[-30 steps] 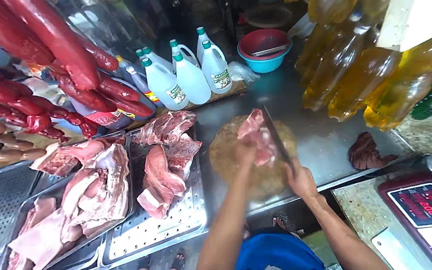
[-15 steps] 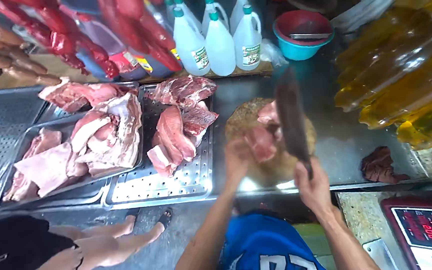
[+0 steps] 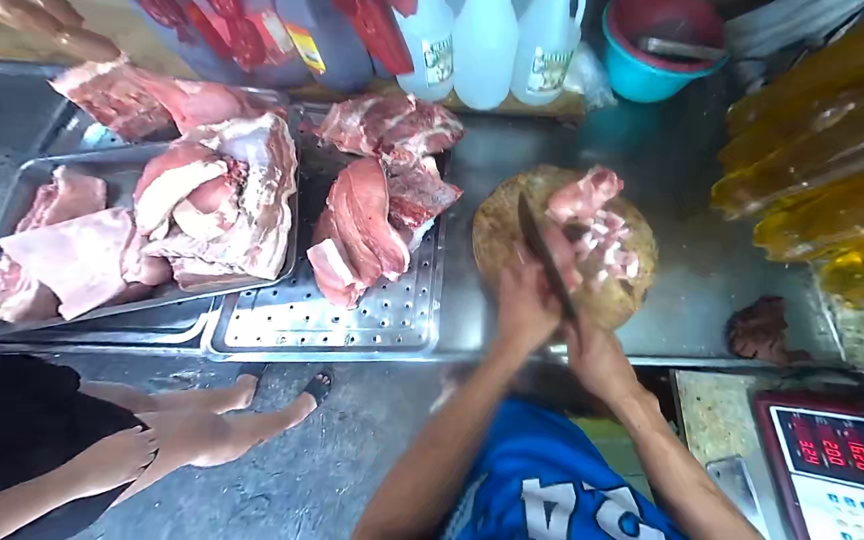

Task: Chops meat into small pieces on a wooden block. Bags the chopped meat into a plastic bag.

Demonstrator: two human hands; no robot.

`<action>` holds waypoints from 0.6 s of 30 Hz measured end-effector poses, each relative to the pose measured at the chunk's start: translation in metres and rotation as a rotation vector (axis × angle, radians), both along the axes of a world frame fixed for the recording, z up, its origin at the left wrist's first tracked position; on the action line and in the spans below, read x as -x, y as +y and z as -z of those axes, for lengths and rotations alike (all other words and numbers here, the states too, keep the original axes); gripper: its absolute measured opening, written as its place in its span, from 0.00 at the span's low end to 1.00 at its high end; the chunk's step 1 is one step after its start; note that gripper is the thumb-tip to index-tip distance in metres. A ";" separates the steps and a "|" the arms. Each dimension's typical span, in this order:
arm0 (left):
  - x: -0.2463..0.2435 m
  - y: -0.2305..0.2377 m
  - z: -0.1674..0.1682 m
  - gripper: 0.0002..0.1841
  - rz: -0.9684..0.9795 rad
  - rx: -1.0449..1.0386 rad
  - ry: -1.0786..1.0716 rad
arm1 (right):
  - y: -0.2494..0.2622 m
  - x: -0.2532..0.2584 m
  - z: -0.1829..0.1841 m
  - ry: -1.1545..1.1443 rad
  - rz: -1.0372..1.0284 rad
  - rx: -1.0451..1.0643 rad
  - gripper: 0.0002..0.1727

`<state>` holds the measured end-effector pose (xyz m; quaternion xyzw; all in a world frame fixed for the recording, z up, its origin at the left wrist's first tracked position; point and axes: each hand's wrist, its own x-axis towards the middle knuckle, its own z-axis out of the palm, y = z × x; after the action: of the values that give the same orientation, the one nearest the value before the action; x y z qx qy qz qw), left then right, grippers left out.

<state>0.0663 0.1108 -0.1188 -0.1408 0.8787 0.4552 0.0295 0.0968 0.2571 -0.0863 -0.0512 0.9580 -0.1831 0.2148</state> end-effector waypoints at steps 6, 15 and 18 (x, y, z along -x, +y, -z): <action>0.023 -0.003 -0.005 0.33 0.011 0.059 -0.092 | 0.039 -0.014 0.007 0.093 0.092 0.154 0.21; 0.017 -0.037 -0.013 0.37 0.028 0.097 -0.078 | 0.048 -0.020 0.000 0.223 0.123 0.125 0.21; 0.025 -0.003 -0.003 0.36 0.151 0.249 -0.064 | 0.039 -0.014 -0.007 0.236 0.128 0.120 0.22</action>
<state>0.0414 0.1073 -0.1161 -0.0915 0.9350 0.3345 0.0738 0.1103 0.2965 -0.0794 -0.0238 0.9652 -0.2462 0.0849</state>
